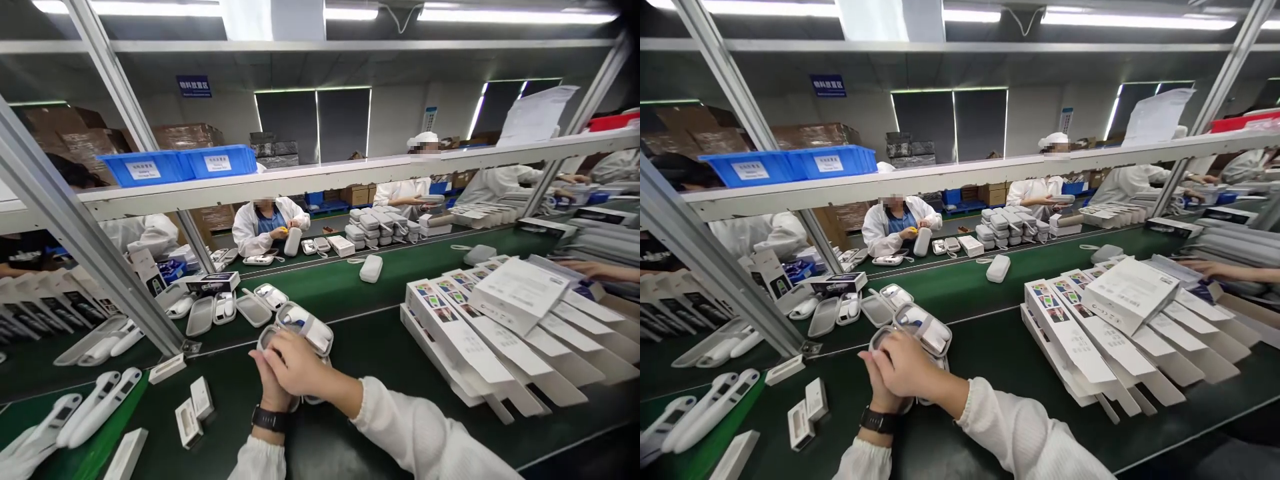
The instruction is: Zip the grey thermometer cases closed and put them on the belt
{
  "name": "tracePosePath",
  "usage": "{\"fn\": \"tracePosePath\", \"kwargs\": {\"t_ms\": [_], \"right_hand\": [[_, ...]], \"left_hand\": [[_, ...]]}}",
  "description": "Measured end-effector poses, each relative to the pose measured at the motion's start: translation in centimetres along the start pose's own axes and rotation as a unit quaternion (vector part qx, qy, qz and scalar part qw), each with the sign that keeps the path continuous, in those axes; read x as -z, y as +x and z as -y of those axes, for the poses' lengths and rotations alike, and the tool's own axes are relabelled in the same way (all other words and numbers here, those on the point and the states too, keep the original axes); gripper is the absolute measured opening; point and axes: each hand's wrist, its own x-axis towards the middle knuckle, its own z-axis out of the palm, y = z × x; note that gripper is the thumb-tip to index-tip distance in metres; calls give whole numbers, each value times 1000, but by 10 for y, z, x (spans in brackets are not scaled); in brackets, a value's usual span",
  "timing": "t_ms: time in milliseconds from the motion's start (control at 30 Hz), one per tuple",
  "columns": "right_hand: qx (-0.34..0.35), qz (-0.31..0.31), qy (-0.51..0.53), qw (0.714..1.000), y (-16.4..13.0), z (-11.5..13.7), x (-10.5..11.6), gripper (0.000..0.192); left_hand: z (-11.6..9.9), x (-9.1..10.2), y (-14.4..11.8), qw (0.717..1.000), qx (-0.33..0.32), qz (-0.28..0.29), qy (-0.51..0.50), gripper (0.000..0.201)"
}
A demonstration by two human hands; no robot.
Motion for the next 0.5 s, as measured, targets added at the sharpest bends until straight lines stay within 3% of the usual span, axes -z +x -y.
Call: {"fn": "tracePosePath", "kwargs": {"t_ms": [33, 100, 167, 267, 333, 433, 500], "right_hand": [[18, 7, 9, 1000, -3, -2, 3, 13], [18, -34, -3, 999, -6, -14, 12, 23], [-53, -87, -53, 993, -6, -36, 21, 45], [-161, -10, -68, 985, -1, -77, 25, 72], [-199, 17, -16, 980, 3, -99, 21, 68], [-250, -25, 66, 966, 10, -116, 19, 51], [-252, -31, 80, 964, 11, -118, 21, 51]], "left_hand": [[-3, 0, -1, 1000, 1, -17, -13, 66], [-10, -3, -1, 999, 7, -43, -20, 68], [-14, -8, 0, 999, 19, -49, -12, 71], [-13, -15, 2, 999, 47, -20, 14, 77], [-8, -15, 2, 998, 41, -31, 31, 69], [-1, -12, 0, 995, -13, -91, 50, 37], [4, -13, -4, 997, -10, -64, 53, 35]]}}
